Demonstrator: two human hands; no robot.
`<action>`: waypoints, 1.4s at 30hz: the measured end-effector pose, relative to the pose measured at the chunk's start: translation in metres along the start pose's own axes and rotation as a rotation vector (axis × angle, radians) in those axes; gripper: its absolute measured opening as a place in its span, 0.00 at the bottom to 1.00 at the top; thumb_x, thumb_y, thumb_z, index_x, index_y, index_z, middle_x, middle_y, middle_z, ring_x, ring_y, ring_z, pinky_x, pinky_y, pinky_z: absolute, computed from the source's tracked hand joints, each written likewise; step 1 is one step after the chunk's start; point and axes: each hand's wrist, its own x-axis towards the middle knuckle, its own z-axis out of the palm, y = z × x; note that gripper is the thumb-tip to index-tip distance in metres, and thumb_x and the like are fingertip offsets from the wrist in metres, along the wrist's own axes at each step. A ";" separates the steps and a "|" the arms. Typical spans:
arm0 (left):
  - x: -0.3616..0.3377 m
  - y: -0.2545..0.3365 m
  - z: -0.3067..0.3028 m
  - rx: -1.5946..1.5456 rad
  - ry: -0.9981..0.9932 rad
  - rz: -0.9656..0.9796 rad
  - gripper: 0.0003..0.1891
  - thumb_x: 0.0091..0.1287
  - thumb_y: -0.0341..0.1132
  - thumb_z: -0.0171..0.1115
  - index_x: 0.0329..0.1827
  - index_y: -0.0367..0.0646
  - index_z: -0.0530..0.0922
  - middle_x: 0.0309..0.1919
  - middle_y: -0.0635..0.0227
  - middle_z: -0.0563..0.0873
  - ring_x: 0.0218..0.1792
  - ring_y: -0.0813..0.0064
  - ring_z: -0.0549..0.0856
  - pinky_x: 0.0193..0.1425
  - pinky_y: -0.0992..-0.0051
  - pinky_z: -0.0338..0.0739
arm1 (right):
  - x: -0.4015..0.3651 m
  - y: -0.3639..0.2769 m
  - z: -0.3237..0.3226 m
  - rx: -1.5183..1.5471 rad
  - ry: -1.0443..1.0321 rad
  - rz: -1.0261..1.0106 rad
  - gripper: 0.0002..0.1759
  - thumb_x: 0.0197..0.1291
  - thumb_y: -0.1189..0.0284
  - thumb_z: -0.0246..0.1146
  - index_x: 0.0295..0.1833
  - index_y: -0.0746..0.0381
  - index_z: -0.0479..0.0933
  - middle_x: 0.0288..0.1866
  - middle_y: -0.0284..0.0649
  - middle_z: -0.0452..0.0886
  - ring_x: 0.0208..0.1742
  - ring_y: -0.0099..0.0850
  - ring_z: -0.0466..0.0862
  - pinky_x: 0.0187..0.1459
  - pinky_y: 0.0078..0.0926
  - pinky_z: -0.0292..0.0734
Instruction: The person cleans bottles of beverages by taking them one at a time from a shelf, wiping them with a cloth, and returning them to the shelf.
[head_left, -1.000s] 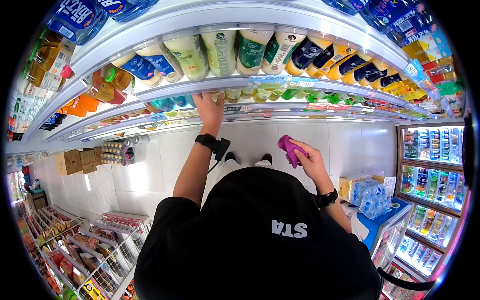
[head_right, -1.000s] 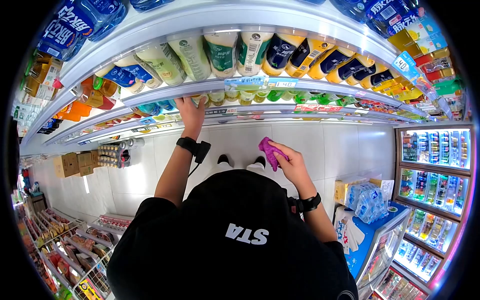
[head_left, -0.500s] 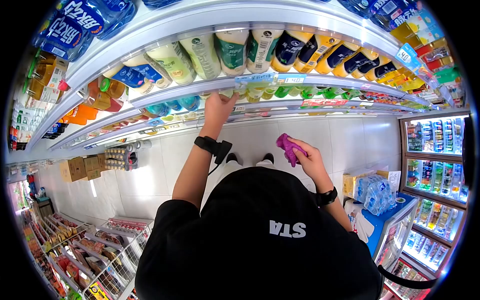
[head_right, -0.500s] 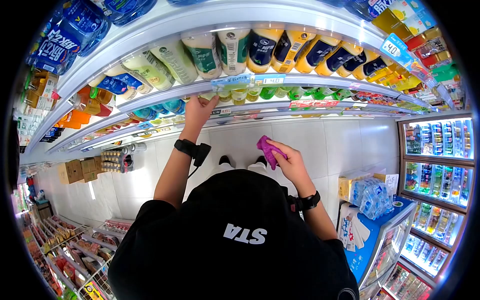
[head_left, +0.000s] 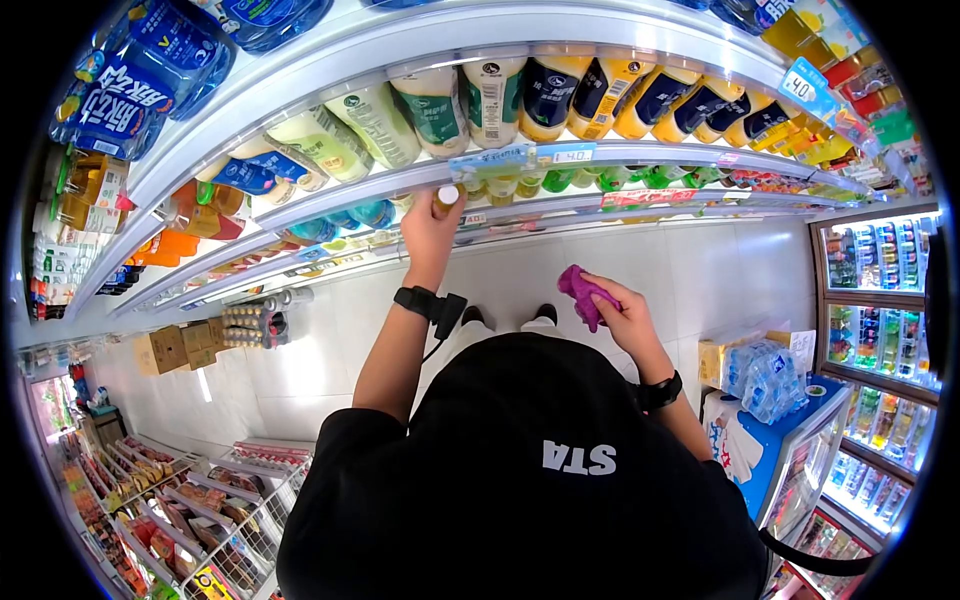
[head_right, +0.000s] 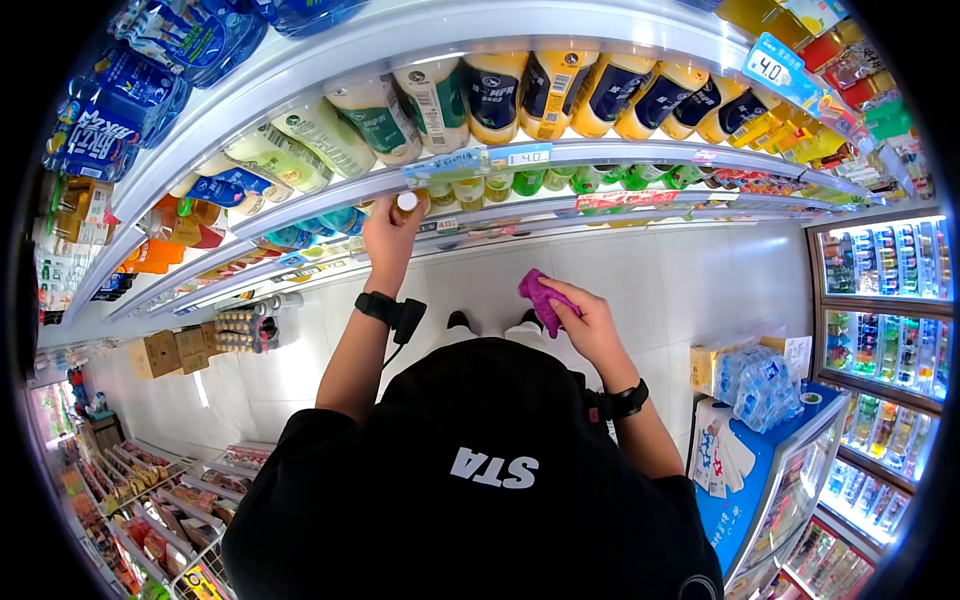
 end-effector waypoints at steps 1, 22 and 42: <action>-0.003 -0.003 0.001 0.016 0.047 0.128 0.17 0.57 0.38 0.76 0.44 0.40 0.81 0.22 0.65 0.78 0.23 0.65 0.78 0.29 0.68 0.73 | 0.000 -0.001 0.000 0.003 0.002 0.006 0.19 0.68 0.80 0.59 0.63 0.61 0.79 0.49 0.41 0.87 0.44 0.24 0.84 0.49 0.22 0.79; -0.029 0.068 -0.092 -0.167 0.017 0.401 0.17 0.52 0.33 0.79 0.39 0.43 0.78 0.29 0.70 0.76 0.27 0.75 0.73 0.29 0.76 0.68 | 0.050 -0.066 0.026 -0.022 -0.109 -0.173 0.19 0.68 0.80 0.58 0.64 0.65 0.77 0.56 0.43 0.84 0.54 0.30 0.83 0.57 0.26 0.76; -0.038 0.167 -0.096 -0.826 0.204 0.269 0.26 0.76 0.48 0.56 0.67 0.37 0.68 0.58 0.61 0.79 0.57 0.72 0.80 0.62 0.71 0.75 | 0.073 -0.085 0.039 0.863 -0.661 0.085 0.26 0.79 0.60 0.45 0.76 0.59 0.56 0.68 0.46 0.72 0.60 0.43 0.81 0.57 0.46 0.81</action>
